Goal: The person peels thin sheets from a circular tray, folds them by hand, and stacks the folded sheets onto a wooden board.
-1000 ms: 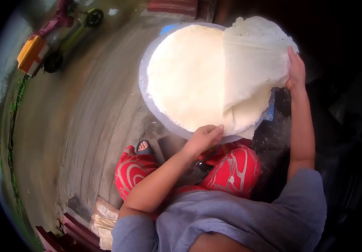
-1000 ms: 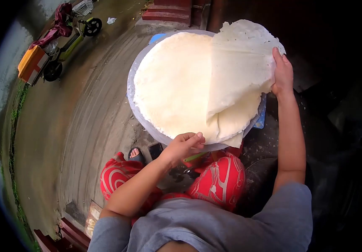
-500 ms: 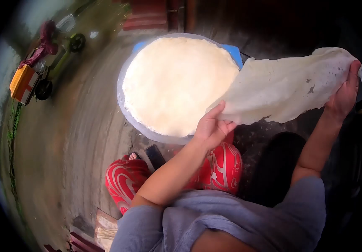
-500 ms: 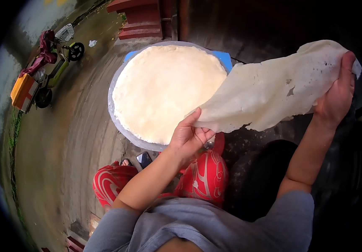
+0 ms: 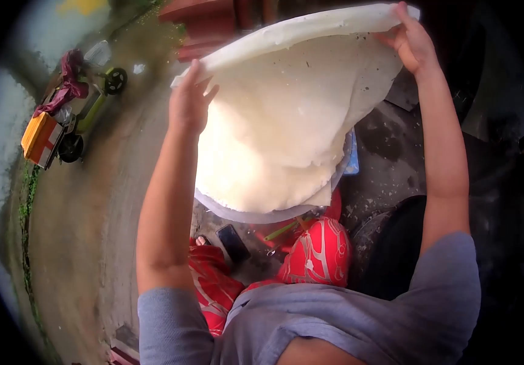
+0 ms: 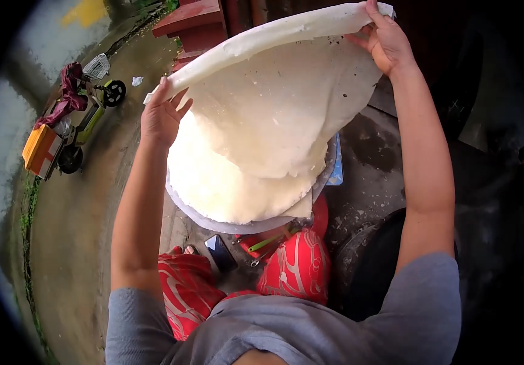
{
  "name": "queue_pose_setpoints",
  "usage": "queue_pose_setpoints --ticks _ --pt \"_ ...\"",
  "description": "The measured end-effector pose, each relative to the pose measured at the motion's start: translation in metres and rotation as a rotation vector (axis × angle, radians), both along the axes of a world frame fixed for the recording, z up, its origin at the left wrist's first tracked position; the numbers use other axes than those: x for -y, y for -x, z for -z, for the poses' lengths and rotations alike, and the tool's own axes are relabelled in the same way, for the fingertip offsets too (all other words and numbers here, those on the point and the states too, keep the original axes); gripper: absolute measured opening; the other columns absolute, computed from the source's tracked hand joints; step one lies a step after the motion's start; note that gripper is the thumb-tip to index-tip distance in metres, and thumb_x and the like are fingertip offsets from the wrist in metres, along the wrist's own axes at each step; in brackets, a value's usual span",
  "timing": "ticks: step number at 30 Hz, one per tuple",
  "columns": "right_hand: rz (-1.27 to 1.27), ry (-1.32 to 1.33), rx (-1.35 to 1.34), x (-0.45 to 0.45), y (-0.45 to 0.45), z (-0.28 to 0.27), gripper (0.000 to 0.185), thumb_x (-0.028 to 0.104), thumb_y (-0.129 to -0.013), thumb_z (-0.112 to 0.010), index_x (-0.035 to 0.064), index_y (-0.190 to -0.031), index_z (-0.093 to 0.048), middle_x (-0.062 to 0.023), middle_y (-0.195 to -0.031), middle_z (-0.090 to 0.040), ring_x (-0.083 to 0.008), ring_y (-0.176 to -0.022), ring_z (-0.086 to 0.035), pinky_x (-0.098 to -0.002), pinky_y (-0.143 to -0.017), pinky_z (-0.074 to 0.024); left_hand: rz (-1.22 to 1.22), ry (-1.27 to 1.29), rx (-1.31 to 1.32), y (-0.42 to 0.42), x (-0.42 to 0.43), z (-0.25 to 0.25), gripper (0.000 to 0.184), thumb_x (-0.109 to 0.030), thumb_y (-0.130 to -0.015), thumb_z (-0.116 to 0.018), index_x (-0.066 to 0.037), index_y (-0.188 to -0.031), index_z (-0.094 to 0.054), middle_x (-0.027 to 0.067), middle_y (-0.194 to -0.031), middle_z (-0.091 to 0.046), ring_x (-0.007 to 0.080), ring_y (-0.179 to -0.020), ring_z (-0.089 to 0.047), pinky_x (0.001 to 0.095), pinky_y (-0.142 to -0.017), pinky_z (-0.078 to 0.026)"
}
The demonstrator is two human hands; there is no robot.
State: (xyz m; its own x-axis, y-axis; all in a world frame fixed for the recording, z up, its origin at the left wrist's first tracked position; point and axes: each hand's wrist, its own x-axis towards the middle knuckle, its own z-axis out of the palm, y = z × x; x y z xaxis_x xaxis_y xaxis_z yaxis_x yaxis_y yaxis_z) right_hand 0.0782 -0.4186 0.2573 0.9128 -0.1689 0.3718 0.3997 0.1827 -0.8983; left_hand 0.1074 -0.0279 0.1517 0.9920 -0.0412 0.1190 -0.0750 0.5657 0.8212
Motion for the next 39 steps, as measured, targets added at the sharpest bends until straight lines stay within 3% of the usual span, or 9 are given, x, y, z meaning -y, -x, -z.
queue_pose_setpoints --ticks 4,10,18,25,29,31,34,37,39 --pt "-0.03 -0.037 0.145 -0.022 0.033 0.027 0.033 0.037 -0.095 -0.051 0.0085 -0.106 -0.062 -0.0029 -0.103 -0.065 -0.016 -0.1 -0.06 -0.0363 -0.091 -0.045 -0.029 -0.043 0.23 0.045 -0.048 -0.019 0.038 -0.025 -0.088 -0.063 -0.003 -0.118 -0.054 0.0062 -0.121 -0.058 0.0231 -0.113 -0.053 0.0449 -0.105 -0.033" --pt "-0.138 -0.172 -0.29 -0.035 0.118 0.163 0.032 0.027 -0.095 -0.054 0.0041 -0.117 -0.057 -0.0054 -0.113 -0.063 -0.0172 -0.104 -0.06 -0.0346 -0.09 -0.0466 -0.188 -0.122 -0.184 0.156 -0.063 0.086 0.042 -0.027 -0.09 -0.058 -0.004 -0.124 -0.05 0.0093 -0.123 -0.057 0.022 -0.116 -0.053 0.0435 -0.101 -0.038" --pt "-0.014 -0.207 -0.738 -0.036 0.205 0.271 0.034 0.02 -0.091 -0.059 0.0013 -0.119 -0.056 -0.007 -0.112 -0.063 -0.0183 -0.098 -0.062 -0.0337 -0.082 -0.0507 -0.012 -0.04 -0.807 0.269 -0.055 0.194 0.037 -0.031 -0.09 -0.056 -0.007 -0.118 -0.053 0.0054 -0.109 -0.063 0.019 -0.092 -0.063 0.0325 -0.058 -0.051" --pt "-0.035 -0.44 -0.575 -0.068 0.169 0.21 0.034 0.015 -0.09 -0.057 0.0009 -0.121 -0.055 -0.0087 -0.116 -0.062 -0.0191 -0.105 -0.059 -0.0331 -0.09 -0.0465 -0.078 0.343 -0.742 0.268 -0.06 0.127 0.033 -0.025 -0.092 -0.052 0.0 -0.114 -0.053 0.0125 -0.105 -0.064 0.0252 -0.088 -0.065 0.0344 -0.07 -0.055" --pt "-0.193 -0.517 -0.692 -0.089 0.036 0.215 0.018 0.025 -0.091 -0.057 0.0072 -0.095 -0.058 -0.0032 -0.083 -0.062 -0.0176 -0.078 -0.061 -0.0325 -0.079 -0.0509 -0.004 0.693 -0.56 0.155 -0.089 0.155 0.043 -0.026 -0.094 -0.047 0.006 -0.123 -0.044 0.0196 -0.118 -0.056 0.0334 -0.107 -0.057 0.0433 -0.093 -0.047" --pt "-0.267 -0.52 -0.633 -0.111 -0.006 0.22 0.036 0.034 -0.091 -0.057 0.0029 -0.109 -0.057 -0.0107 -0.101 -0.064 -0.0248 -0.097 -0.062 -0.0352 -0.086 -0.0498 0.029 0.79 -0.438 0.118 -0.083 0.151 0.051 -0.027 -0.094 -0.047 0.009 -0.128 -0.038 0.0249 -0.126 -0.05 0.0384 -0.115 -0.052 0.0467 -0.102 -0.041" --pt "-0.098 0.048 -0.735 -0.139 -0.023 0.236 0.036 0.032 -0.092 -0.055 0.0041 -0.114 -0.059 -0.0139 -0.12 -0.058 -0.0268 -0.108 -0.058 -0.0371 -0.091 -0.0474 -0.27 0.521 -0.675 0.099 -0.053 0.139 0.06 -0.027 -0.092 -0.051 0.009 -0.135 -0.028 0.0235 -0.139 -0.036 0.0409 -0.117 -0.049 0.0443 -0.1 -0.043" --pt "-0.155 0.971 -0.242 -0.152 0.0 0.26 0.036 0.033 -0.089 -0.058 0.0077 -0.115 -0.063 -0.0121 -0.131 -0.051 -0.0271 -0.12 -0.05 -0.0425 -0.102 -0.0368 -0.195 -0.238 -0.373 0.108 -0.039 0.179 0.054 -0.024 -0.092 -0.054 0.004 -0.135 -0.037 0.0197 -0.133 -0.046 0.0308 -0.115 -0.052 0.0404 -0.097 -0.043" --pt "0.048 1.329 0.016 -0.152 0.025 0.258 0.036 0.034 -0.087 -0.059 0.0104 -0.114 -0.064 -0.0108 -0.133 -0.05 -0.0269 -0.125 -0.043 -0.0448 -0.107 -0.0291 -0.209 -1.205 0.034 0.122 -0.035 0.192 0.051 -0.027 -0.093 -0.052 -0.002 -0.135 -0.041 0.0174 -0.137 -0.045 0.0331 -0.128 -0.039 0.0449 -0.103 -0.033"
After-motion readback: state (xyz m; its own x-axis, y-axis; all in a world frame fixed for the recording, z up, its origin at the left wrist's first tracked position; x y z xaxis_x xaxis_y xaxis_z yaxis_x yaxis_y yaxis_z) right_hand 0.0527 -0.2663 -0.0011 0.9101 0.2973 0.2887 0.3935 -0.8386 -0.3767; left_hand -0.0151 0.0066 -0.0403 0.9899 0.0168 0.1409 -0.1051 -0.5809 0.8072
